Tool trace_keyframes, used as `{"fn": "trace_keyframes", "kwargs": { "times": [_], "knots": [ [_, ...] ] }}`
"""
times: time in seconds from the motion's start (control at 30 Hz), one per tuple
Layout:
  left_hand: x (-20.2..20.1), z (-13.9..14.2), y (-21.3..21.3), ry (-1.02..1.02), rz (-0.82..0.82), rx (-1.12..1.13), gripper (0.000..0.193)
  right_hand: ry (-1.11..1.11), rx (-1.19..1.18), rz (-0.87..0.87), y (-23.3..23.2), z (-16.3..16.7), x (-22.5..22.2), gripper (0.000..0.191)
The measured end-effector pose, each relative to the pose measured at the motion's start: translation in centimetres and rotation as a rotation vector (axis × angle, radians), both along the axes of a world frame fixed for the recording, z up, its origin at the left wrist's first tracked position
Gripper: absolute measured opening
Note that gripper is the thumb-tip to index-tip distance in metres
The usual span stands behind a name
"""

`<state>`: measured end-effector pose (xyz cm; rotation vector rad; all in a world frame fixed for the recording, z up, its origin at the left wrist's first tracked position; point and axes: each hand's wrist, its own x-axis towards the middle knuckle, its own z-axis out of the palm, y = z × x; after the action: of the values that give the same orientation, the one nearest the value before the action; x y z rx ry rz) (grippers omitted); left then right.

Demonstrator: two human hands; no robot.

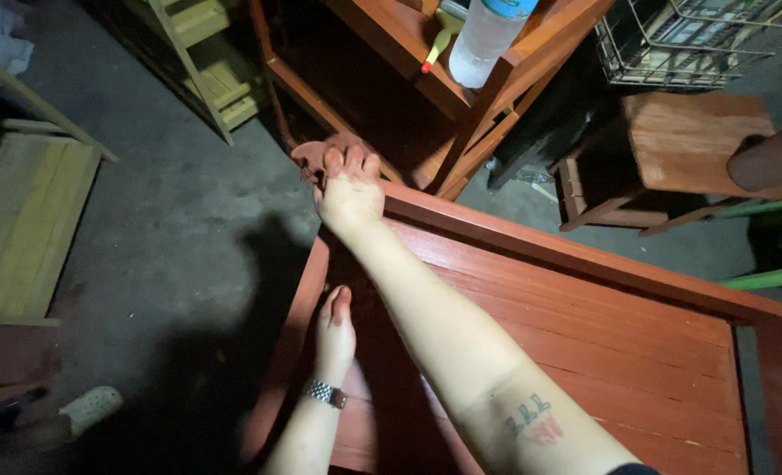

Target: The person wipes a reddish stain or finish onto wooden furniture using a cloth. They rotate and reposition a wooden chair frame to coat its rails and seat, then wipe the slatted top and edges of a wooden table, working the cloth across the surfaces by hand.

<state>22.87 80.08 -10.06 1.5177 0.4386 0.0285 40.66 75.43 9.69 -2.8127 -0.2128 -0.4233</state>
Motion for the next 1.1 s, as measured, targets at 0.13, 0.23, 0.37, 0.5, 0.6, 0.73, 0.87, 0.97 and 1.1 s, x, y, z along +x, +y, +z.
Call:
{"fn": "trace_keyframes", "kwargs": {
  "times": [0.13, 0.23, 0.37, 0.5, 0.6, 0.73, 0.87, 0.97, 1.1],
  "knots": [
    [-0.1, 0.9, -0.1, 0.127, 0.025, -0.388, 0.051, -0.155, 0.385, 0.243, -1.1, -1.4, -0.8, 0.05],
    [0.1, 3.2, -0.2, 0.076, 0.009, -0.583, 0.053, 0.002, 1.033, 0.365, -1.5, -1.8, -3.0, 0.042],
    [0.4, 9.2, 0.5, 0.032, 0.001, -0.909, 0.057, 0.719, 2.078, 0.042, -4.1, -0.7, -8.7, 0.064],
    [0.7, 14.4, 0.3, -0.041, -0.079, -1.027, 0.062, 0.592, 2.373, 0.013, -8.8, 0.4, -13.9, 0.071],
    [0.7, 15.5, -1.3, -0.179, -0.223, -0.76, 0.058, 0.574, 2.434, 0.361, -12.0, -0.7, -16.5, 0.074],
    [0.2, 14.4, -3.0, -0.135, -0.244, -0.306, 0.051, 0.716, 2.303, -0.074, -13.8, -4.2, -16.9, 0.069],
    [-0.2, 13.1, -1.2, -0.097, -0.08, 0.302, 0.043, 0.851, 2.253, -0.067, -12.9, -7.6, -14.5, 0.057],
    [0.3, 12.3, 0.7, -0.384, -0.015, 0.244, 0.039, 0.912, 2.242, 0.038, -11.4, -8.9, -10.7, 0.05],
    [-1.0, 10.8, 3.0, -0.352, -0.029, -0.118, 0.028, 0.889, 2.103, 0.003, -8.5, -9.1, -5.7, 0.045]
  ]
}}
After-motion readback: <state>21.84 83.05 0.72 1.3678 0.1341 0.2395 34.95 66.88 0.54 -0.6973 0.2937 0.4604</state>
